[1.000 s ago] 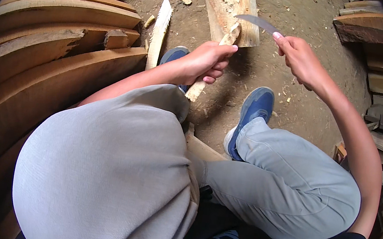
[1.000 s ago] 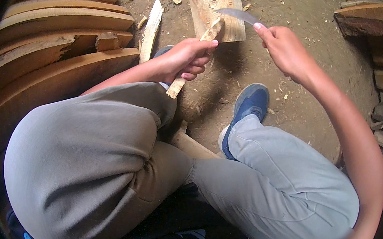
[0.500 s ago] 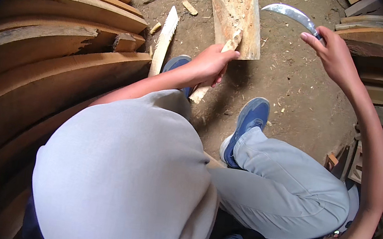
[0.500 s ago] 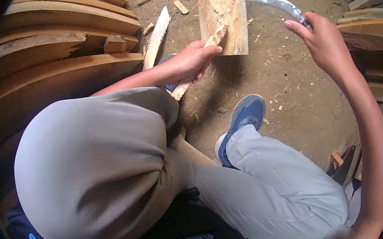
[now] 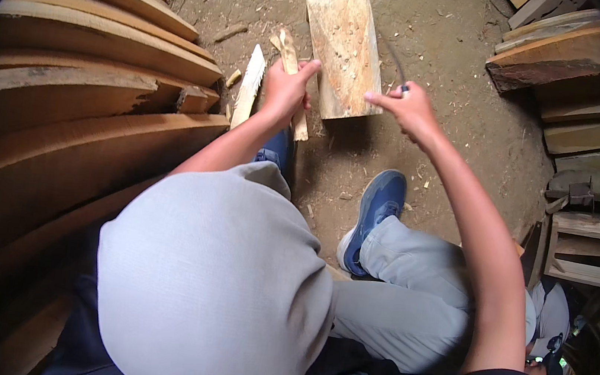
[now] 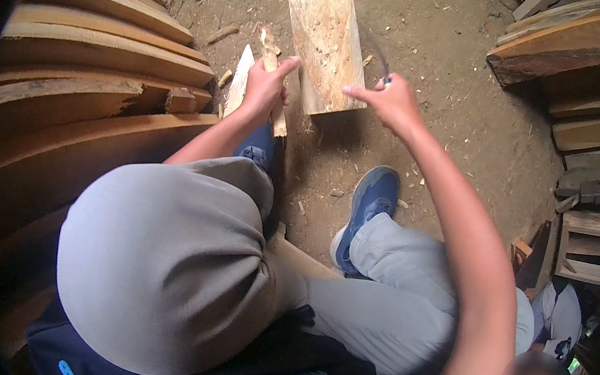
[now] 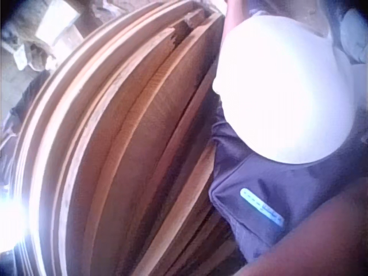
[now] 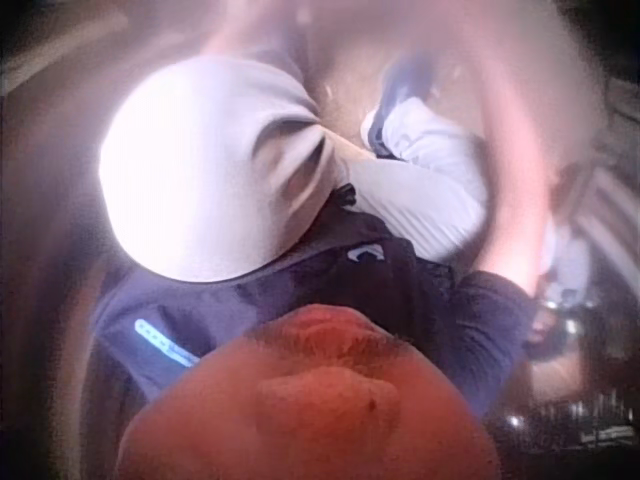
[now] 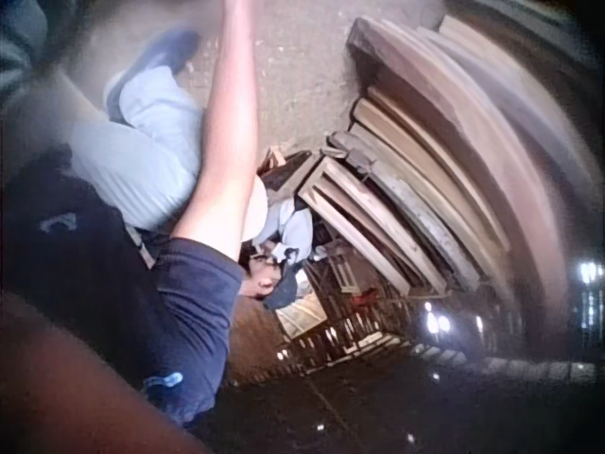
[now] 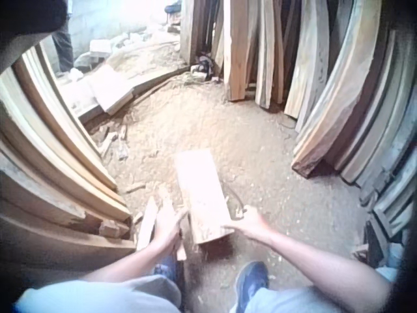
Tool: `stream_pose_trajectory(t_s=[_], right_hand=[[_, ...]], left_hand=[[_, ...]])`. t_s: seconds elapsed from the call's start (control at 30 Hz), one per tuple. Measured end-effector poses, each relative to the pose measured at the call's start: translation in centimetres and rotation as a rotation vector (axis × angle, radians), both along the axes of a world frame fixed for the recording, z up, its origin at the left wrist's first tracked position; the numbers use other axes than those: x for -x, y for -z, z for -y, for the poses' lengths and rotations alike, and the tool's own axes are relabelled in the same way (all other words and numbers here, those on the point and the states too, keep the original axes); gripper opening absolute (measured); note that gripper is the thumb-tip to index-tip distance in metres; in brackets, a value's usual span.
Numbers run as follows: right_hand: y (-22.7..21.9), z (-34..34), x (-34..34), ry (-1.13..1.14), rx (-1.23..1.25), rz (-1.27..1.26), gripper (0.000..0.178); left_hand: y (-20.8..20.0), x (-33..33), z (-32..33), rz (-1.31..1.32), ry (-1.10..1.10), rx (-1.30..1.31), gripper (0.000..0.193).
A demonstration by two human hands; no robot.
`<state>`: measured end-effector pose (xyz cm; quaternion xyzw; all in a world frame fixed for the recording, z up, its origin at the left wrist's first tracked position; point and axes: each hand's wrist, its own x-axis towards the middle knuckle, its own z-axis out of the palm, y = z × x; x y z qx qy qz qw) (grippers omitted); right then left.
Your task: The person sits on the ground and uses a knife to carve a small piece of wood held in the left hand. The person repeatedly shaves thin layers from the wood, rotating it to work different sides, and occasionally pauses to inspect the carved surface.
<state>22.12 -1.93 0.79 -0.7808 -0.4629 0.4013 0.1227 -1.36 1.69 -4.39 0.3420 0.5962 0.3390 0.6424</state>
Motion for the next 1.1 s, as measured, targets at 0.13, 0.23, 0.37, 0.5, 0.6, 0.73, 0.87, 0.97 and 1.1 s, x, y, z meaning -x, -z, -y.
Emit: stream_pose_trajectory(t_s=[0.13,0.23,0.37,0.5,0.6,0.73,0.87,0.97,1.1], right_hand=[[1.4,1.1,1.7,0.134,0.043,-0.221,0.059],[3.1,1.5,0.5,0.207,-0.039,-0.273,0.058],[3.7,1.4,-2.5,0.261,-0.11,-0.368,0.044],[3.9,0.1,-4.7,0.43,-0.16,-0.37,0.034],[3.8,1.0,-4.8,0.507,-0.058,-0.382,0.042],[3.6,3.3,-2.3,0.445,0.042,-0.381,0.064],[3.9,5.9,0.2,0.5,0.039,-0.485,0.064],[3.5,6.6,1.2,0.549,0.005,-0.531,0.052],[3.8,5.8,1.7,0.63,0.012,-0.562,0.045]], left_hand=[[0.2,-0.5,0.4,0.04,0.12,0.015,0.033],[0.4,-1.2,1.2,0.16,0.046,0.055,0.032],[0.2,-1.4,4.2,0.271,0.072,0.164,0.039],[0.9,-1.2,5.6,0.326,0.0,0.175,0.035],[0.9,-0.5,5.0,0.248,-0.177,0.204,0.045],[-0.8,0.9,2.4,0.117,-0.523,0.007,0.03],[-2.5,2.0,-3.0,-0.062,-0.533,-0.367,0.02],[-4.3,3.4,-7.6,-0.336,-0.185,-0.417,0.03],[-4.9,4.0,-9.8,-0.471,0.196,-0.189,0.034]])
